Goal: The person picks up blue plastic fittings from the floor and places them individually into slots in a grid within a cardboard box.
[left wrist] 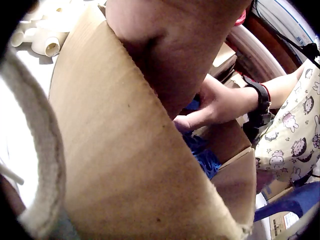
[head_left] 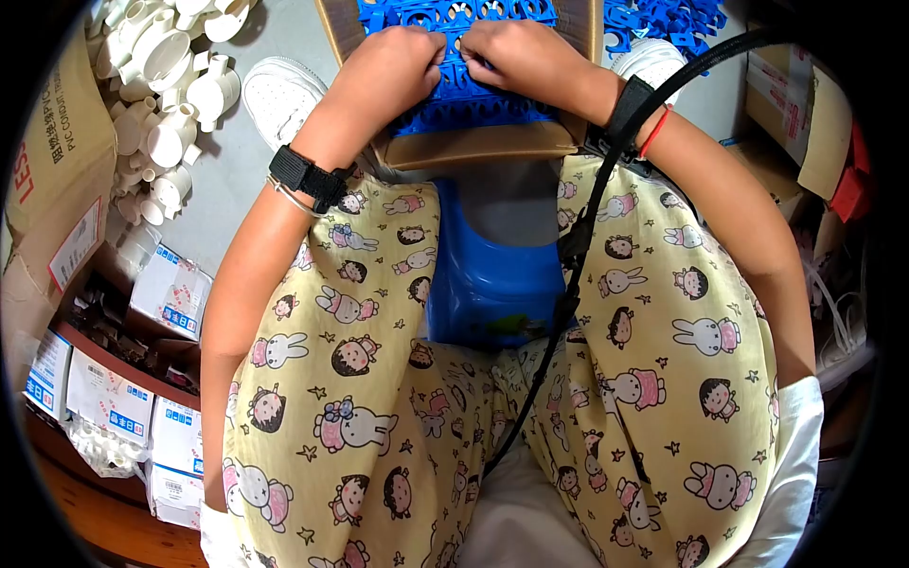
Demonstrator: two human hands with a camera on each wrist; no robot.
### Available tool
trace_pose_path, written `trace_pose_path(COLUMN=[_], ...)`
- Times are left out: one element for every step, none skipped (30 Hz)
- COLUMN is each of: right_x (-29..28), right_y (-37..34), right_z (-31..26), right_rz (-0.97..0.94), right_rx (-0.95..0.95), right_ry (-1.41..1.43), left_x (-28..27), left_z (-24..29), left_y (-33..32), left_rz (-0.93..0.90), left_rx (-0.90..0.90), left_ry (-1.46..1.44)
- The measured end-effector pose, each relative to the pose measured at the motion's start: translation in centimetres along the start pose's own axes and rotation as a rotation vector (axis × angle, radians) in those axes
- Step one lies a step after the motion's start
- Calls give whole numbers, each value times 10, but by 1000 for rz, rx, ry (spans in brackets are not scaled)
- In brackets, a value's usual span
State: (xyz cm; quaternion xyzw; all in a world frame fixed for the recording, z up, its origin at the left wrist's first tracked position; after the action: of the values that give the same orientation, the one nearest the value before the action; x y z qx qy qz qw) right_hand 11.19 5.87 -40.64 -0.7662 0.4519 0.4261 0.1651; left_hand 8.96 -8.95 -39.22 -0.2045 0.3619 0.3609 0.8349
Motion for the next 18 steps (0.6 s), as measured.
trace_pose_path(right_x=[1, 1, 0, 0, 0, 0, -1, -1, -1, -1, -1, -2, -2, -3, -4, -4, -4, -2], right_y=[-1, -1, -1, -1, -1, -1, 0, 0, 0, 0, 0, 0, 0, 0, 1, 1, 1, 1], right_z=[0, 0, -1, -2, -2, -3, -4, -4, -5, -5, -5, -6, -6, -6, -6, -6, -5, -5], right_rz=[16, 16, 23, 30, 29, 28, 27, 27, 26, 26, 25, 30, 34, 33, 38, 44, 43, 26], right_rx=[-12, -12, -24, -36, -35, -39, -43, -43, -45, -46, -47, -49, -52, -53, -42, -30, -30, -39], right_ry=[-10, -10, -13, -16, -15, -17, -19, -19, -21, -23, -22, -31, -39, -38, -36, -34, -33, -24], left_x=[0, 0, 0, 1, 1, 1, 1, 1, 1, 1, 1, 2, 2, 2, 2, 2, 2, 1], left_z=[0, -1, -1, -1, -1, -1, -1, -1, -1, -1, -1, -2, -2, -2, -2, -2, -1, -1], left_y=[0, 0, 0, 0, 0, 0, 0, 0, 0, 0, 0, 0, 0, 0, 0, 0, 0, 0], left_rz=[0, 1, 1, -2, -4, -4, -2, 0, 0, 0, 0, 1, 4, 8, 9, 13, 18, 18], left_rx=[-5, -10, -10, -2, 6, 5, 9, 12, 11, 13, 14, 14, 14, 14, 12, 21, 30, 30], left_ry=[-2, -5, -5, -4, -3, -3, -8, -12, -12, -12, -11, -11, -11, -10, -10, -6, -2, -2])
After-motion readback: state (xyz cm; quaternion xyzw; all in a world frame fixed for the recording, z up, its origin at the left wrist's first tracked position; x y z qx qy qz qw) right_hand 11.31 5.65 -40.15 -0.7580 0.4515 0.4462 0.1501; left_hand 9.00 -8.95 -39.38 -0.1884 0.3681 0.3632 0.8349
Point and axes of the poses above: each hand's wrist, its own y-axis towards the middle knuckle, its own x-axis out of the palm, z = x × y, the point moved 4 cm from there along y, towards the middle knuckle, and after that the axes turned 14 degrees about z, right-handed, at the moved point
